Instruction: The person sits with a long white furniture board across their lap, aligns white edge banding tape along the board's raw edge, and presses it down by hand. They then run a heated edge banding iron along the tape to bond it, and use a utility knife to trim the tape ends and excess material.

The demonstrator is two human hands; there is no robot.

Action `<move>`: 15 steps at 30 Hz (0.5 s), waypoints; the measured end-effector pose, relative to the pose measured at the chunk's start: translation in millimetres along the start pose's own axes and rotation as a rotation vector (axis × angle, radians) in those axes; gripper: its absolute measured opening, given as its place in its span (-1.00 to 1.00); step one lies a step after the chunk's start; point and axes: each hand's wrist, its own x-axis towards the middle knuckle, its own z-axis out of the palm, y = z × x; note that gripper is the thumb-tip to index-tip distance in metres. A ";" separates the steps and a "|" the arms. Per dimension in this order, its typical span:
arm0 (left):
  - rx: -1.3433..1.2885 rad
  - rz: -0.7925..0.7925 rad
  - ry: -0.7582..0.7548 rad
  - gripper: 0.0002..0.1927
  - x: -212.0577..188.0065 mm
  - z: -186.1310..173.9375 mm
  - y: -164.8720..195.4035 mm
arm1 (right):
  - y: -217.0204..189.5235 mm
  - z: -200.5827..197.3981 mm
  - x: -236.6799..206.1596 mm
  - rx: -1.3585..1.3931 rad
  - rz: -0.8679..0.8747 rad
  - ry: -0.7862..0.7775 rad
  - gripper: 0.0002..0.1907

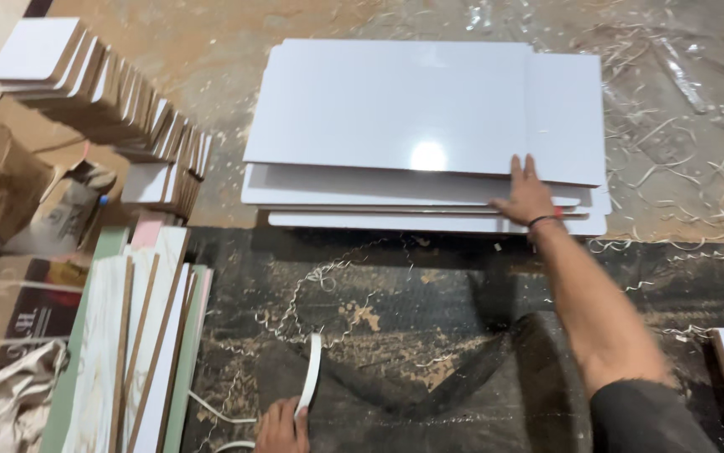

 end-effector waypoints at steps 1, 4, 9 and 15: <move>-0.005 0.044 0.023 -0.75 -1.3 3.7 0.8 | -3.7 3.2 -5.8 0.009 0.077 -0.036 0.22; 0.024 0.000 -0.117 -0.78 1.8 7.7 6.8 | -18.2 7.9 -41.5 -0.126 -0.001 0.057 0.11; -0.026 0.188 -0.210 -0.74 8.8 8.9 24.3 | -55.4 20.7 -101.6 0.192 0.040 0.135 -0.13; -0.056 0.311 -0.190 -0.77 10.4 -1.1 35.3 | -80.8 37.7 -73.3 1.589 0.568 0.074 -0.33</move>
